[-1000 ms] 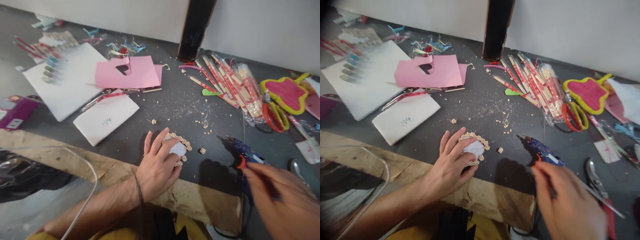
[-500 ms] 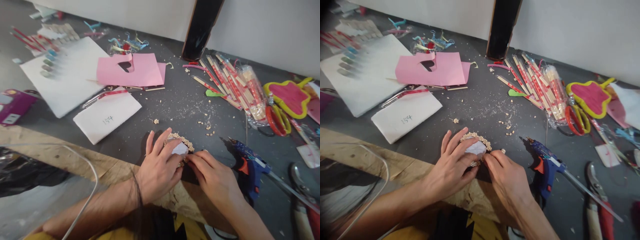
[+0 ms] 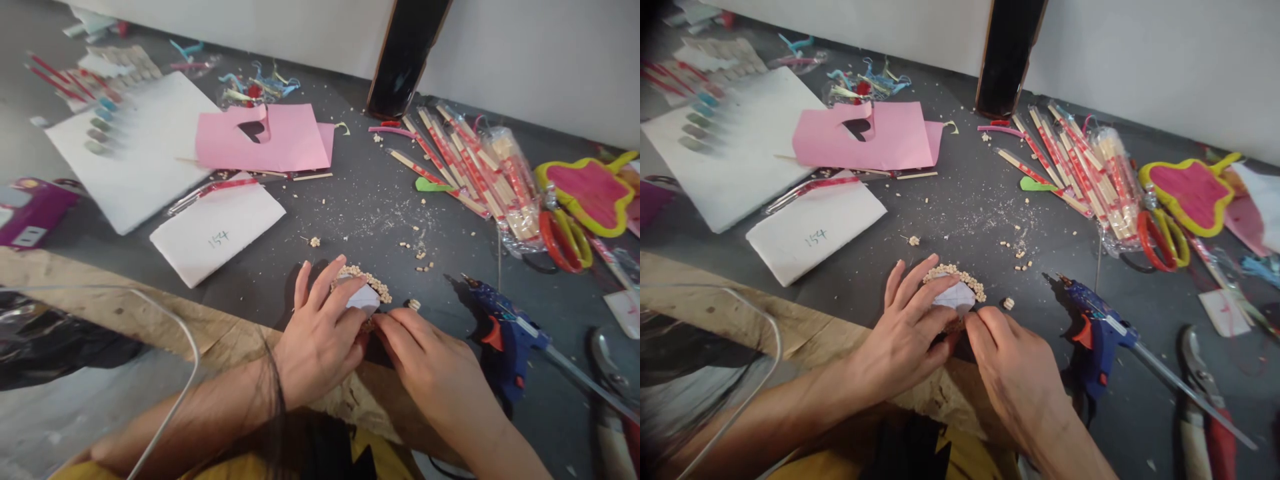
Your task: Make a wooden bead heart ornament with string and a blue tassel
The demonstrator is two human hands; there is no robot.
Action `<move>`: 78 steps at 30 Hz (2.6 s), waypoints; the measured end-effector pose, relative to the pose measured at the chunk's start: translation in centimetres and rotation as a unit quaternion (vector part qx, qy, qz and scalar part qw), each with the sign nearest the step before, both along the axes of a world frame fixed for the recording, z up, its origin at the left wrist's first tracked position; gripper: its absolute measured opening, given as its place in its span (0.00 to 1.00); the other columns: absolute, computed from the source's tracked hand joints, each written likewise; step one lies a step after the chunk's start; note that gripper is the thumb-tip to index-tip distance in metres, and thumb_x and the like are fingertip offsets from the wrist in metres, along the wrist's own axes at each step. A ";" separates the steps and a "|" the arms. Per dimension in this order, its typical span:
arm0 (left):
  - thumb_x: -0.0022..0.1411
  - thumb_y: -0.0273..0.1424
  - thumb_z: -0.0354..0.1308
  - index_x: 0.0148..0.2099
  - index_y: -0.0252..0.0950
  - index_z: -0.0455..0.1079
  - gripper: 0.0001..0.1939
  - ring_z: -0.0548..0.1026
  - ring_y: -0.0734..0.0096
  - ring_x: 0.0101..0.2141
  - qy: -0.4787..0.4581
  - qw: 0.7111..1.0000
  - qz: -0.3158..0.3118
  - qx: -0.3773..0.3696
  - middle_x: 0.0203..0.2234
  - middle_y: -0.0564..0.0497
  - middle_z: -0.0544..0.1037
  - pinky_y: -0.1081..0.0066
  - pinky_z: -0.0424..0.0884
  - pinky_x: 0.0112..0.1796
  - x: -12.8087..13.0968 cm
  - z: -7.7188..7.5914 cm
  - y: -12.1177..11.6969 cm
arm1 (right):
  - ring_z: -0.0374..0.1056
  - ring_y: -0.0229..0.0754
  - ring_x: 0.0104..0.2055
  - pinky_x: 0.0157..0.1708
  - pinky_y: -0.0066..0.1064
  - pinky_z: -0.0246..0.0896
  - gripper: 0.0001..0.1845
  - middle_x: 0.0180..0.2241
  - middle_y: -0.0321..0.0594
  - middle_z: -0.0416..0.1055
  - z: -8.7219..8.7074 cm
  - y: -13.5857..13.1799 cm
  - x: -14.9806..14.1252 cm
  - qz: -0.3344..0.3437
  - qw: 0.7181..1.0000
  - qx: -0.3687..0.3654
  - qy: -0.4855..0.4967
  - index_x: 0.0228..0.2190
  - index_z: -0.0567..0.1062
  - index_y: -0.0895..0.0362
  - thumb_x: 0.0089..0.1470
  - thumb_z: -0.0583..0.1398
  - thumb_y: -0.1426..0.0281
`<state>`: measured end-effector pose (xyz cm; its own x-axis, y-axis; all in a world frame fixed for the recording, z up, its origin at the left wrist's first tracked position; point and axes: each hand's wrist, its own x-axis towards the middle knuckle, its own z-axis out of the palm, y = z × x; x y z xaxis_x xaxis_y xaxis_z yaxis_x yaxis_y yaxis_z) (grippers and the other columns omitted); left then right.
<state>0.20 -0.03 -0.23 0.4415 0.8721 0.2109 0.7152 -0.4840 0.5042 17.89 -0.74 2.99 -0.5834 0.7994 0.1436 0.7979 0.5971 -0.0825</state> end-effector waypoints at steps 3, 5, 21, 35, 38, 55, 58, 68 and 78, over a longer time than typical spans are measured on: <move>0.56 0.29 0.56 0.41 0.41 0.73 0.10 0.52 0.49 0.62 -0.003 1.000 0.001 0.001 0.53 0.51 0.69 0.43 0.39 0.60 0.0 0.0 0.0 | 0.70 0.37 0.28 0.24 0.27 0.60 0.17 0.33 0.44 0.74 0.0 0.1 0.0 0.000 1.000 -0.004 0.001 0.36 0.74 0.59 0.56 0.46 0.80; 0.56 0.29 0.56 0.42 0.42 0.72 0.11 0.52 0.49 0.61 -0.010 1.000 0.003 0.003 0.53 0.51 0.69 0.44 0.39 0.60 0.0 0.0 0.1 | 0.70 0.38 0.29 0.25 0.27 0.60 0.17 0.34 0.44 0.74 -0.1 0.2 0.0 0.000 1.000 -0.013 -0.001 0.37 0.74 0.59 0.56 0.47 0.81; 0.58 0.30 0.55 0.41 0.42 0.72 0.09 0.51 0.52 0.62 -0.007 1.000 0.005 0.010 0.53 0.53 0.69 0.45 0.38 0.60 0.1 -0.2 -0.1 | 0.71 0.39 0.33 0.29 0.27 0.65 0.14 0.36 0.43 0.74 -1.3 -0.1 0.4 -0.006 0.996 -0.074 0.040 0.41 0.73 0.59 0.58 0.49 0.77; 0.58 0.30 0.56 0.39 0.41 0.72 0.07 0.52 0.50 0.61 -0.009 1.000 0.005 0.006 0.53 0.52 0.69 0.44 0.38 0.60 0.1 0.0 0.0 | 0.72 0.37 0.35 0.36 0.25 0.66 0.13 0.36 0.42 0.75 -1.4 -0.4 0.3 -0.031 0.992 -0.073 0.099 0.39 0.73 0.58 0.59 0.50 0.77; 0.58 0.30 0.55 0.40 0.41 0.72 0.07 0.52 0.50 0.61 -0.008 1.000 0.003 0.003 0.53 0.52 0.69 0.44 0.38 0.59 0.0 0.0 0.0 | 0.72 0.38 0.36 0.37 0.25 0.67 0.13 0.36 0.42 0.75 -1.6 -0.5 0.4 -0.022 0.992 -0.063 0.104 0.40 0.73 0.58 0.59 0.50 0.78; 0.56 0.51 0.55 0.42 0.41 0.71 0.20 0.48 0.48 0.62 0.012 1.000 -0.008 0.016 0.55 0.49 0.67 0.44 0.34 0.59 -1.5 0.5 0.1 | 0.72 0.40 0.40 0.40 0.31 0.68 0.12 0.40 0.41 0.75 -0.5 -1.1 1.2 -0.114 0.977 -0.109 0.142 0.44 0.71 0.56 0.57 0.55 0.73; 0.56 0.45 0.58 0.47 0.40 0.68 0.20 0.46 0.47 0.62 0.030 0.999 -0.013 0.005 0.57 0.47 0.65 0.43 0.37 0.59 -2.4 1.1 -0.2 | 0.73 0.40 0.38 0.40 0.32 0.68 0.12 0.41 0.40 0.74 0.1 -0.9 1.9 -0.142 0.975 -0.104 0.137 0.43 0.71 0.54 0.57 0.55 0.71; 0.58 0.40 0.57 0.57 0.36 0.60 0.27 0.49 0.48 0.62 0.047 0.998 0.028 -0.018 0.57 0.42 0.64 0.44 0.40 0.59 -4.1 0.2 -0.9 | 0.66 0.45 0.50 0.49 0.40 0.64 0.21 0.47 0.47 0.71 0.5 2.1 0.9 -0.129 0.985 -0.068 0.095 0.49 0.69 0.59 0.56 0.47 0.78; 0.60 0.37 0.54 0.57 0.38 0.60 0.24 0.51 0.50 0.62 0.038 0.999 0.036 0.000 0.58 0.44 0.64 0.45 0.39 0.59 -4.4 0.3 -0.3 | 0.66 0.47 0.50 0.49 0.43 0.63 0.27 0.48 0.49 0.71 0.1 3.7 -0.6 -0.091 0.986 -0.134 0.034 0.52 0.67 0.61 0.52 0.46 0.82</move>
